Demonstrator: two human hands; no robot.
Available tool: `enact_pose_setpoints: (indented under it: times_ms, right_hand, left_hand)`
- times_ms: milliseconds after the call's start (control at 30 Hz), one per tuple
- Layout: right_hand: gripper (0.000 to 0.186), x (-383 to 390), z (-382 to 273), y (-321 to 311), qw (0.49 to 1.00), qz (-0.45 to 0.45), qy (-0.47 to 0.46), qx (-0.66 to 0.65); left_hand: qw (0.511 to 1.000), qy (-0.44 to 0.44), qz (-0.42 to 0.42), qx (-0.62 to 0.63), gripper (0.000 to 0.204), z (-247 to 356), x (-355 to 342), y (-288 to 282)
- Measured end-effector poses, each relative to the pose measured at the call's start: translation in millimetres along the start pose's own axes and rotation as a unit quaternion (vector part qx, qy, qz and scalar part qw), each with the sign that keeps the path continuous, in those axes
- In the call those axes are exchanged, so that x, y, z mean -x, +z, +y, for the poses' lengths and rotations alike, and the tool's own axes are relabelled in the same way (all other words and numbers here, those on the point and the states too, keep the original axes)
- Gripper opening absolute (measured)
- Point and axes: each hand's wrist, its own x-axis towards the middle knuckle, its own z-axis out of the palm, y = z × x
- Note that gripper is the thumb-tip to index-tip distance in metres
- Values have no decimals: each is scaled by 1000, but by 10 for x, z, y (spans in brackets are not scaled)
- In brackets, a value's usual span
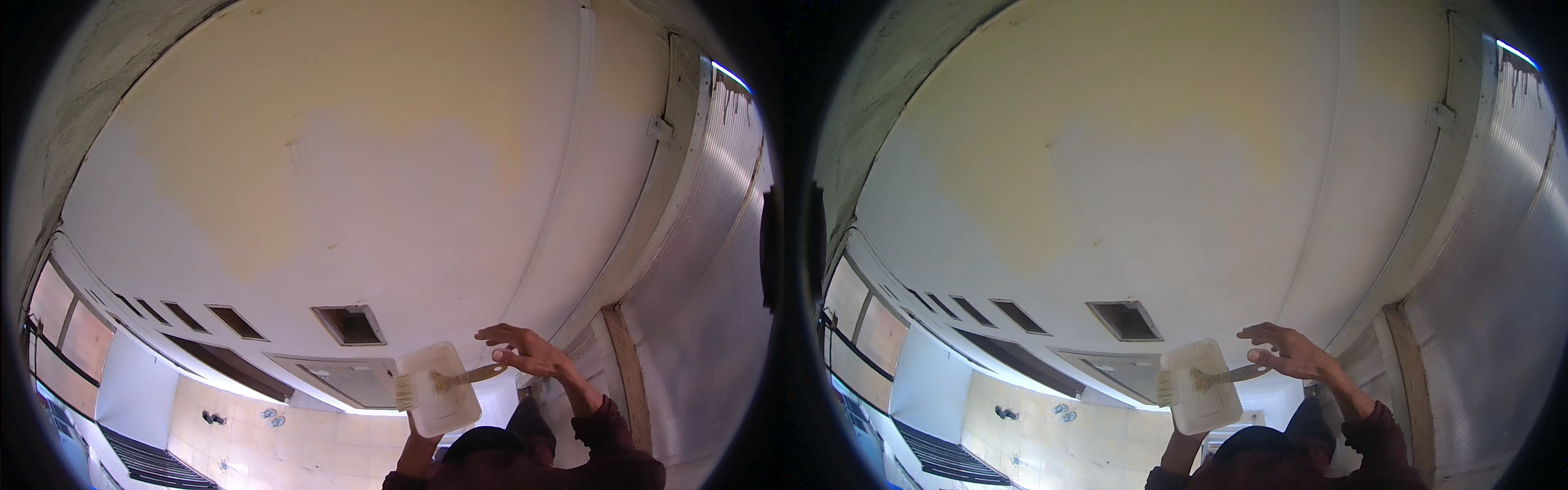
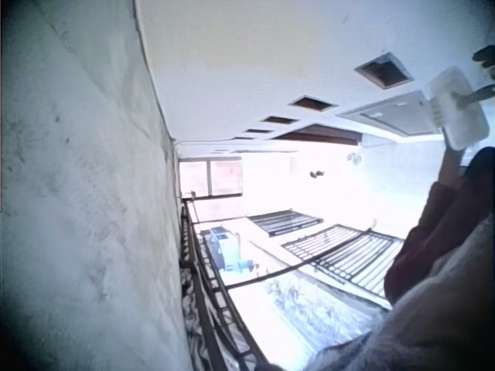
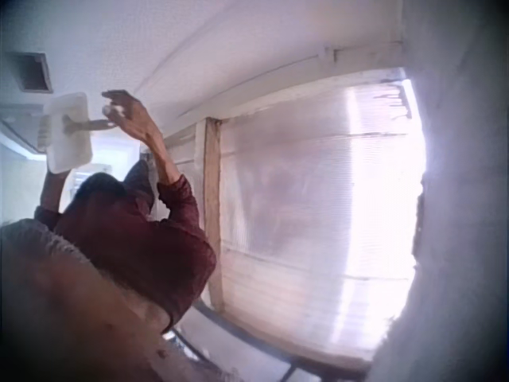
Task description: The person paints a ceiling using a paintbrush and a small container of paint. They repeatedly dip the brush into the container and apply paint to the ceiling surface, working across different sections.
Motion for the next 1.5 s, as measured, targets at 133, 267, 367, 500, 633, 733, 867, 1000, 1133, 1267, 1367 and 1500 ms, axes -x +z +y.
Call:
enact_pose_setpoints:
  times_ms: [133,267,367,500,633,733,867,1000,1133,1267,1367,1500]
  right_hand:
    - [61,266,14,28,995,-72,62,-19]
    - [52,421,332,118,992,-54,88,-72]
    - [40,517,431,214,968,5,129,-214]
    - [18,549,532,564,822,140,139,-535]
    - [26,515,450,704,790,246,81,-555]
    - [25,538,250,425,843,300,1,-447]
    - [27,545,-256,39,952,263,-2,-158]
    - [25,399,-388,71,992,120,-23,41]
    - [27,370,-419,184,993,107,-9,44]
    - [35,414,-217,343,992,89,-25,90]
    - [34,449,-111,308,993,61,-4,96]
    - [29,525,-64,211,960,200,56,-189]
  left_hand:
    - [999,-25,24,-23,60,-102,-113,-66]
    - [999,-27,26,-19,56,-221,-157,-45]
    - [999,-42,19,-20,55,-262,-147,-55]
    - [997,-65,16,-26,55,-291,-177,-109]
    - [996,-81,14,-29,54,-338,-206,-115]
    - [995,-67,32,-62,54,-380,-223,-92]
    - [993,-18,8,-119,56,-459,-247,181]
    - [976,7,-18,-218,58,-515,-264,326]
    - [990,-5,-24,-137,58,-535,-238,361]
    - [975,35,-9,-221,57,-564,-286,222]
    - [978,2,-19,-208,57,-594,-315,342]
    - [994,-62,-35,-86,66,-637,-318,660]
